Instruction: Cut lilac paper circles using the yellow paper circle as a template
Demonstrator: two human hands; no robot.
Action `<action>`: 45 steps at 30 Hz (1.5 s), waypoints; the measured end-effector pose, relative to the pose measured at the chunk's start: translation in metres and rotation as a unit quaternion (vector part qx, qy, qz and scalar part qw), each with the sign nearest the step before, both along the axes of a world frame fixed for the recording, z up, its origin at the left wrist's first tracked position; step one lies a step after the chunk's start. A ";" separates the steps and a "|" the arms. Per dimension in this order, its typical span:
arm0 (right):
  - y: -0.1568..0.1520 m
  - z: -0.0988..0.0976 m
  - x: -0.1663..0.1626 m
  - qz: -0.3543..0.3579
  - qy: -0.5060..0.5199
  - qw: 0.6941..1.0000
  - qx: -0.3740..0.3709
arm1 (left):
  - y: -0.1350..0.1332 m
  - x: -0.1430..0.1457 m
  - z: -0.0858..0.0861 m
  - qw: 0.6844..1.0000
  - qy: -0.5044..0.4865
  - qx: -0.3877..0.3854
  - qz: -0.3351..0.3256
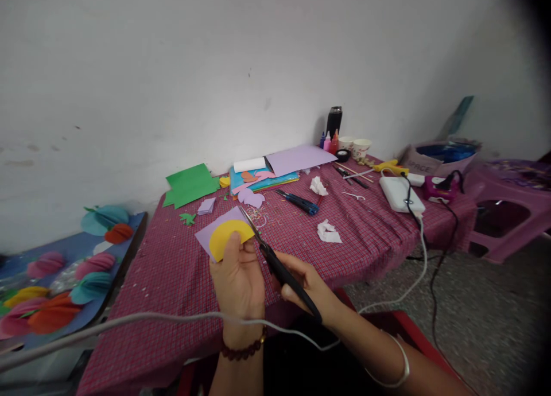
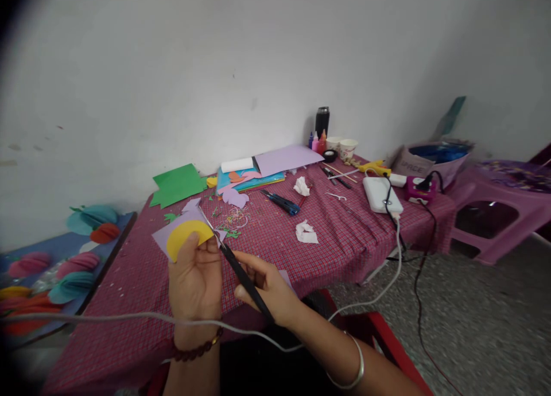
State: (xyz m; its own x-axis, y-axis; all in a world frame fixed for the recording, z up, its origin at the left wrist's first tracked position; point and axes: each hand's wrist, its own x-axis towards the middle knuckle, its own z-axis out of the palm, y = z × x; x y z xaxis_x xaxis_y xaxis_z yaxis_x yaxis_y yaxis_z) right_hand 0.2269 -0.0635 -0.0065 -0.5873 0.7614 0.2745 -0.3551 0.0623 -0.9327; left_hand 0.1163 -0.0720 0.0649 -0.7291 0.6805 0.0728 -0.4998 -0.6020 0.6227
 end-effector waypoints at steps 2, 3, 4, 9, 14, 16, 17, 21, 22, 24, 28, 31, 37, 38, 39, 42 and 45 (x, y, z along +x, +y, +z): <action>0.000 0.000 0.000 -0.004 0.002 1.000 0.007 | 0.000 0.001 0.000 1.000 -0.004 -0.001 0.001; 0.000 0.001 0.000 -0.007 0.002 1.000 0.012 | 0.001 0.001 0.001 1.000 -0.007 -0.002 0.002; 0.000 0.001 0.000 -0.008 0.000 1.000 0.015 | 0.001 0.001 0.001 1.000 -0.011 -0.003 0.004; -0.001 0.000 -0.002 -0.013 -0.005 1.000 0.010 | 0.001 0.003 0.004 1.000 -0.017 0.002 0.014; -0.002 -0.001 -0.002 -0.011 0.001 1.000 0.004 | 0.001 0.003 0.004 1.000 -0.022 -0.002 0.013; -0.002 -0.001 -0.003 -0.012 -0.002 1.000 0.000 | 0.001 0.003 0.004 1.000 -0.022 -0.003 0.010; -0.002 -0.001 -0.003 -0.013 -0.006 1.000 -0.002 | 0.001 0.003 0.003 1.000 -0.023 -0.004 0.010; -0.001 -0.001 -0.001 -0.008 -0.010 1.000 -0.016 | 0.002 0.002 0.003 1.000 -0.026 -0.003 0.011; -0.001 -0.001 0.000 0.001 -0.006 1.000 -0.022 | 0.002 0.002 0.003 1.000 -0.024 -0.001 0.008; 0.001 0.000 0.003 0.023 0.009 0.999 -0.033 | 0.003 0.000 0.003 1.000 -0.018 0.003 0.000; 0.005 0.001 0.010 0.068 0.041 0.996 -0.032 | 0.003 -0.002 0.001 1.000 0.008 -0.003 -0.010; 0.007 0.001 0.013 0.082 0.040 0.995 -0.036 | 0.003 -0.002 -0.002 0.999 0.018 -0.028 -0.009; 0.006 -0.001 0.011 0.057 0.031 0.997 -0.040 | 0.003 0.001 -0.007 0.999 -0.004 -0.034 -0.007; 0.006 -0.001 0.010 0.053 0.027 0.997 -0.040 | 0.004 0.002 -0.007 0.999 -0.004 -0.034 -0.008; 0.006 -0.001 0.010 0.050 0.021 0.998 -0.041 | 0.004 0.002 -0.008 0.999 -0.002 -0.034 -0.010; 0.006 -0.002 0.008 0.038 0.008 0.998 -0.043 | 0.004 0.002 -0.008 0.999 0.004 -0.038 -0.008; 0.007 -0.003 0.008 0.031 0.001 0.999 -0.040 | 0.004 0.002 -0.009 0.999 0.013 -0.041 -0.001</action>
